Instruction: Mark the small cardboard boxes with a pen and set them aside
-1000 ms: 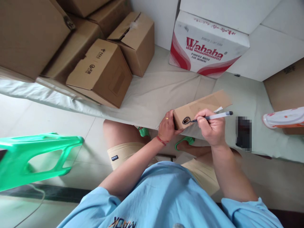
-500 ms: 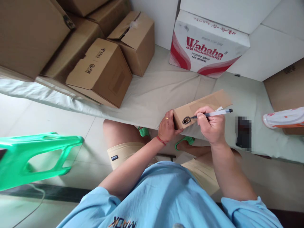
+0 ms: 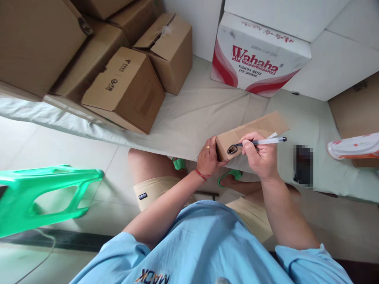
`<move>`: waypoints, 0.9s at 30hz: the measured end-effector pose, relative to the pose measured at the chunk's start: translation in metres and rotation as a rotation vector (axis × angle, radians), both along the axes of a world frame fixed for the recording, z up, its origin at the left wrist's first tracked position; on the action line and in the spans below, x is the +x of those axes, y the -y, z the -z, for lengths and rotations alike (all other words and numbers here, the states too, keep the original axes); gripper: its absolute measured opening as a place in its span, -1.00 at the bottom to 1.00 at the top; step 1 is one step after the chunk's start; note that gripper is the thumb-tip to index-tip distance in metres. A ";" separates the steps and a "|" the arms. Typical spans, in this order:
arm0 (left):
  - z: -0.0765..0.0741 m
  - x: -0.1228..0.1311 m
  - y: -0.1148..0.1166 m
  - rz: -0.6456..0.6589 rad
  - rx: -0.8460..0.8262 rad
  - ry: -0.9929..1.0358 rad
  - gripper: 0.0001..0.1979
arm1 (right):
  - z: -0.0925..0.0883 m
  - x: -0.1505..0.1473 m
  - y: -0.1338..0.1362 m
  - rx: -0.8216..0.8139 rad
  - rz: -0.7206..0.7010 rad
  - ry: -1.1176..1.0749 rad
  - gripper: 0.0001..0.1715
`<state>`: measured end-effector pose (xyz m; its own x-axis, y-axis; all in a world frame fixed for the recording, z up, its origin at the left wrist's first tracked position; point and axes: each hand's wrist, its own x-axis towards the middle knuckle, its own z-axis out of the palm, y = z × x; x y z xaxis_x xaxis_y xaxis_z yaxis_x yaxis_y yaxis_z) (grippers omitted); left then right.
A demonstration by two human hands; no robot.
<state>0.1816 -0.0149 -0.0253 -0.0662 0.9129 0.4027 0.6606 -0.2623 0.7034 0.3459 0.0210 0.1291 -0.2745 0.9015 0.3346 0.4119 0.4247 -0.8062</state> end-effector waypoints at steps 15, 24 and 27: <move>-0.028 -0.010 -0.001 0.050 -0.153 0.256 0.05 | 0.059 0.132 0.033 0.087 0.547 0.438 -0.65; -0.103 -0.069 0.016 0.080 -0.506 0.949 -0.19 | 0.092 0.184 0.035 0.076 0.445 0.986 -0.53; -0.114 -0.089 0.040 0.015 -0.636 1.079 -0.25 | 0.097 0.185 0.024 0.053 0.396 0.954 -0.38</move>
<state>0.0924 -0.0550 0.0884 -0.0756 0.9290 -0.3622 -0.3304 0.3193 0.8882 0.5306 -0.0028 0.0325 -0.1334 0.9755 0.1750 0.9879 0.1450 -0.0552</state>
